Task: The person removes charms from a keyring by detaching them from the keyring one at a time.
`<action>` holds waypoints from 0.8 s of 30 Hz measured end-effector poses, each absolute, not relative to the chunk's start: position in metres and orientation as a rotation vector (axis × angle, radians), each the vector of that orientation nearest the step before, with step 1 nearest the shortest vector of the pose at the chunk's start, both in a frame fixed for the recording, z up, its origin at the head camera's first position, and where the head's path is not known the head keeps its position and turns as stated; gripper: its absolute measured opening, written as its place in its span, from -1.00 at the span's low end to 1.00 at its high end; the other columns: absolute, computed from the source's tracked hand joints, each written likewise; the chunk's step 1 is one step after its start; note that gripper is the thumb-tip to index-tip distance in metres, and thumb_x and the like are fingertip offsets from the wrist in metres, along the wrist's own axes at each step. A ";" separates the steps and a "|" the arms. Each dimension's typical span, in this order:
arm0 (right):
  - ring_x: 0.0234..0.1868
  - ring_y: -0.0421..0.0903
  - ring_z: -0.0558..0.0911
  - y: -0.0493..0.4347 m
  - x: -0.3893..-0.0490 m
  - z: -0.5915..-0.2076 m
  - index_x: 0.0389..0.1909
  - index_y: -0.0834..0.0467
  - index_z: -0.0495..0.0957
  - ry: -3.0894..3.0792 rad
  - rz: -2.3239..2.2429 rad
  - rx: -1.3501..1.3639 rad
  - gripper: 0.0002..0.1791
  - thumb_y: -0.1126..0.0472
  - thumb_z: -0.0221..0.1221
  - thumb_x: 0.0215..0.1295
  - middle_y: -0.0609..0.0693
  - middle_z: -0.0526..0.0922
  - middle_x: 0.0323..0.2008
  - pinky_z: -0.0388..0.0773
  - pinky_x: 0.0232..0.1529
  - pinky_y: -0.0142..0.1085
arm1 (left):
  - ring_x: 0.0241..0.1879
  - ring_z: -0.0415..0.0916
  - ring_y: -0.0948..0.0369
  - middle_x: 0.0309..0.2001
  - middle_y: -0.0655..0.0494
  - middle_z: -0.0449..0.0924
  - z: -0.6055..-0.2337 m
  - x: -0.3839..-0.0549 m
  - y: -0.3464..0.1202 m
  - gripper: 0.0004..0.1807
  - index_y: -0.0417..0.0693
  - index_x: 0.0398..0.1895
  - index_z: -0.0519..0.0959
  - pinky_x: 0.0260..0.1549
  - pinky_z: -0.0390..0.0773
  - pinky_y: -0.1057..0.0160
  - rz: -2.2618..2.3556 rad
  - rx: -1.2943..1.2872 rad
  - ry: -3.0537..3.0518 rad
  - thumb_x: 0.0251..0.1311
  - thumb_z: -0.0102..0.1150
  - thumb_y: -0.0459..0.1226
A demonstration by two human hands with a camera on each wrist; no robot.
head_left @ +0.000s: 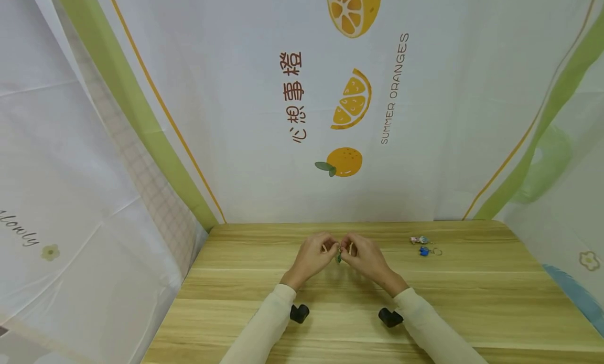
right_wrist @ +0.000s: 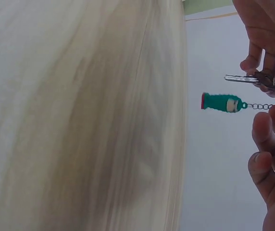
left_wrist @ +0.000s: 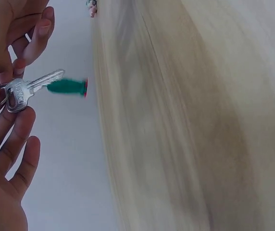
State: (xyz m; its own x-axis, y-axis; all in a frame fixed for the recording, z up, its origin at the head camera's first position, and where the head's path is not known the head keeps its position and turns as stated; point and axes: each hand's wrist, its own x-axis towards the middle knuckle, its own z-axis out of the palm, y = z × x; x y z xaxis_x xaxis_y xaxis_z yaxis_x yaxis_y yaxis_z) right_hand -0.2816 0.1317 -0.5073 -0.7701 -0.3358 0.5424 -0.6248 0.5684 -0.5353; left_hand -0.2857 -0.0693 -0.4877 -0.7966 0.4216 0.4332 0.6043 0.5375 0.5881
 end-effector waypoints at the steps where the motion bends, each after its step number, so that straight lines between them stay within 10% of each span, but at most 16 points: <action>1: -0.52 -0.42 0.45 0.132 -0.281 -0.507 -0.25 0.09 0.61 -2.425 1.045 0.777 -0.94 0.28 0.32 0.38 -0.14 0.63 -0.39 0.43 -0.51 -0.46 | -0.25 0.68 0.25 -0.21 0.11 0.77 -0.488 -0.285 -0.069 -0.87 -0.06 -0.10 0.75 -0.19 0.67 0.35 -1.105 -0.867 -2.541 0.52 0.22 -0.27; 24: -0.50 -0.40 0.46 0.133 -0.280 -0.506 -0.25 0.09 0.61 -2.381 1.104 0.789 -0.88 0.37 0.32 0.38 -0.12 0.64 -0.35 0.45 -0.50 -0.43 | -0.25 0.68 0.27 -0.25 0.16 0.77 -0.488 -0.289 -0.071 -0.88 0.01 -0.17 0.74 -0.13 0.70 0.23 -1.011 -0.786 -2.531 0.53 0.22 -0.25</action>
